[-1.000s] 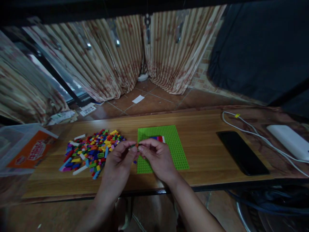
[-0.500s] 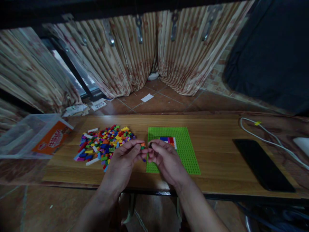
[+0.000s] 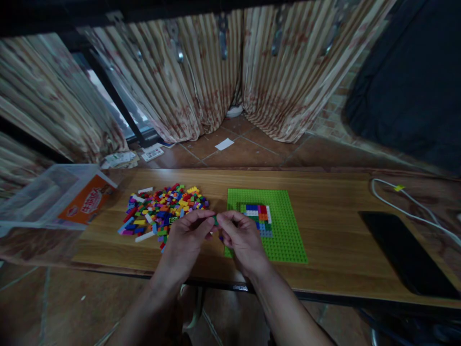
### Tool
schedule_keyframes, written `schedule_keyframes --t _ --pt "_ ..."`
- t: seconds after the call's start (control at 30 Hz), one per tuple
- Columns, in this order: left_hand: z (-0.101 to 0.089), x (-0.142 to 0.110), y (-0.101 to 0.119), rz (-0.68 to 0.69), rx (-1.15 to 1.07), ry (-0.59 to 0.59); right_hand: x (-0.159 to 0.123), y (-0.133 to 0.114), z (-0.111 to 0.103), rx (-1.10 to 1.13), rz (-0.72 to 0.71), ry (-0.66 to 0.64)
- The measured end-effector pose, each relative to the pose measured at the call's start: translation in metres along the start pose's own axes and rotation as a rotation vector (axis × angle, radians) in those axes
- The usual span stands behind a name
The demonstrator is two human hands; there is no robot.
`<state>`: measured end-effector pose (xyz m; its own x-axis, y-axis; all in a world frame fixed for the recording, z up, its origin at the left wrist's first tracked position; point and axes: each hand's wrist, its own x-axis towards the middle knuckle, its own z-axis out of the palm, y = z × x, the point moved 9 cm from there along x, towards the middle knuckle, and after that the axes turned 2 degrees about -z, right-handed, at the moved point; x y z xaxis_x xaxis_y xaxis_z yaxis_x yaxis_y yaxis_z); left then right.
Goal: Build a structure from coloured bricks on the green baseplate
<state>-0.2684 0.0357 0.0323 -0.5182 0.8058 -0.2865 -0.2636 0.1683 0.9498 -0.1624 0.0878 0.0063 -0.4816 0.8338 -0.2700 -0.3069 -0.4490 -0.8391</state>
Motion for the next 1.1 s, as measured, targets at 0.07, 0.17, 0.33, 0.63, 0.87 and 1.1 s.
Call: schedule_keyframes --t 0.07,0.17,0.33,0.63,0.87,1.1 --pt "-0.002 0.001 0.0 0.018 0.054 0.001 0.001 0.002 -0.002 -0.02 -0.013 0.03" --pt "-0.004 -0.001 0.004 0.071 0.148 -0.005 0.002 0.004 -0.005 -0.047 -0.017 0.052" --pt "-0.003 -0.003 0.003 0.048 0.126 -0.013 0.002 0.0 -0.003 -0.118 -0.066 0.03" --pt "-0.001 -0.003 -0.006 -0.051 -0.201 0.024 0.0 0.002 0.002 0.058 -0.054 0.046" --pt "-0.003 -0.002 -0.008 -0.046 -0.286 0.048 -0.001 0.013 0.005 0.278 0.117 0.01" --pt "-0.008 0.001 0.0 0.066 -0.026 0.071 -0.001 0.007 0.008 -0.026 -0.02 0.011"
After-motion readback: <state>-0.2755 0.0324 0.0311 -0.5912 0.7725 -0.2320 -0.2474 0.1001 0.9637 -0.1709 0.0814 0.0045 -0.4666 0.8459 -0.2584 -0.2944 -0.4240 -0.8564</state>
